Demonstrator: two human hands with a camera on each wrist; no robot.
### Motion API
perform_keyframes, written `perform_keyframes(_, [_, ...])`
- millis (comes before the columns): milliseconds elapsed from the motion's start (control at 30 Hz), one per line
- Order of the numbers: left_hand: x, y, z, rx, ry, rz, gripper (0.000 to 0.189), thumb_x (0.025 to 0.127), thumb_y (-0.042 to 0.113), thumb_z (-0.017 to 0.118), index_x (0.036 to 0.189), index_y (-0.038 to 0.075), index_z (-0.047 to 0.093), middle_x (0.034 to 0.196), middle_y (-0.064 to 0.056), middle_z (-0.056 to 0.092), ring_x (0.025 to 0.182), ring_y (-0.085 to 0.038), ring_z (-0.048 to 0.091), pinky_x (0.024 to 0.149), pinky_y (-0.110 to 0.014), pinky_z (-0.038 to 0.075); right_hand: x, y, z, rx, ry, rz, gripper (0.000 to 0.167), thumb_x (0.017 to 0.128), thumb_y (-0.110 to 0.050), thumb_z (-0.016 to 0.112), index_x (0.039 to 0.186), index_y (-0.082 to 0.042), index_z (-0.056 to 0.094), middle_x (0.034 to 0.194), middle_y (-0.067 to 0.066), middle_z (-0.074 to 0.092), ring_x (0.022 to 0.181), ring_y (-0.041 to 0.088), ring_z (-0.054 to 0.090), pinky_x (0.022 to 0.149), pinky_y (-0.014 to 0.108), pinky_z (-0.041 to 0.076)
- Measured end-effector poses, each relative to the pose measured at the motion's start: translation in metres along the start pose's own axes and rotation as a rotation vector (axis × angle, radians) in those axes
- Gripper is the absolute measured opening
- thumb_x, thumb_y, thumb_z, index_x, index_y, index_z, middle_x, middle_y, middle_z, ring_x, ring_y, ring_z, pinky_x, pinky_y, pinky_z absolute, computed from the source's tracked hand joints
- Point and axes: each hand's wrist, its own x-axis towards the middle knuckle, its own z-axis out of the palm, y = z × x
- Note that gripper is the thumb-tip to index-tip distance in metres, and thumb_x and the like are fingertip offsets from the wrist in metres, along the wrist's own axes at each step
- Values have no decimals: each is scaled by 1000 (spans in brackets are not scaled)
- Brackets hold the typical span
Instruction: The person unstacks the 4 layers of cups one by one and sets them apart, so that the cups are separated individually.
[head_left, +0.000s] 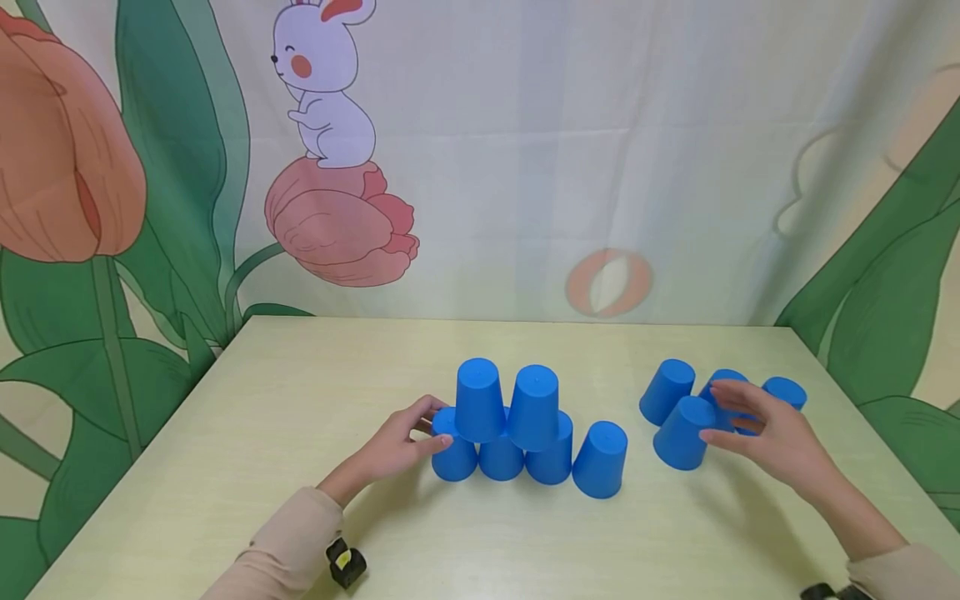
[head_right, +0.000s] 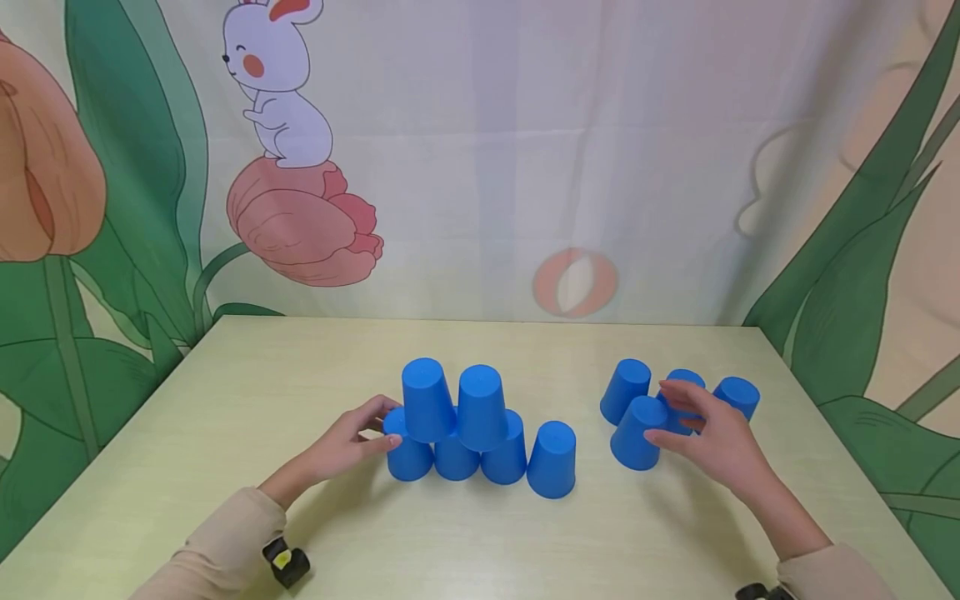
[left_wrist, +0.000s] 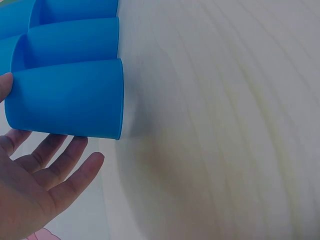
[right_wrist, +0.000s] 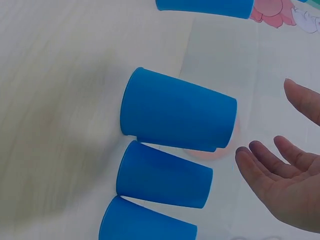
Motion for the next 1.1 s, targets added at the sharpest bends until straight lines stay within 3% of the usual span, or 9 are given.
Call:
perform_keyframes(233, [-1, 0, -1, 4, 6, -5, 34, 88, 23, 60, 118, 10, 48, 110, -7, 57, 101, -27, 54, 80, -45, 47, 0, -14, 5, 8, 8, -46, 65, 82, -25, 68, 132, 4, 38, 127, 28, 46, 112, 43, 47, 87, 46, 41])
perform_keyframes(367, [-1, 0, -1, 6, 5, -6, 35, 88, 24, 60, 118, 9, 48, 110, -7, 57, 100, -27, 54, 80, -45, 47, 1, -25, 10, -9, 15, -100, 63, 81, -24, 69, 130, 3, 41, 125, 24, 49, 111, 38, 49, 85, 29, 46])
perform_keyframes(467, [-1, 0, 0, 5, 2, -5, 35, 88, 24, 60, 118, 9, 48, 110, -7, 57, 100, -27, 54, 80, -45, 47, 3, -32, 14, -4, 5, -137, 63, 80, -22, 70, 130, 2, 41, 125, 23, 50, 110, 37, 50, 84, 26, 46])
perform_keyframes(667, [-1, 0, 0, -5, -5, 2, 35, 88, 23, 60, 117, 9, 48, 110, -7, 57, 100, -28, 54, 80, -45, 47, 8, -45, 22, 42, -33, -147, 63, 79, -21, 71, 130, 2, 42, 127, 22, 49, 112, 36, 50, 87, 44, 44])
perform_keyframes(1100, [0, -2, -1, -3, -9, 0, 35, 88, 25, 60, 118, 10, 48, 110, -6, 56, 101, -28, 54, 81, -45, 46, 24, -66, 51, 127, -96, -185, 65, 79, -19, 71, 133, -3, 39, 128, 18, 49, 115, 36, 48, 87, 49, 43])
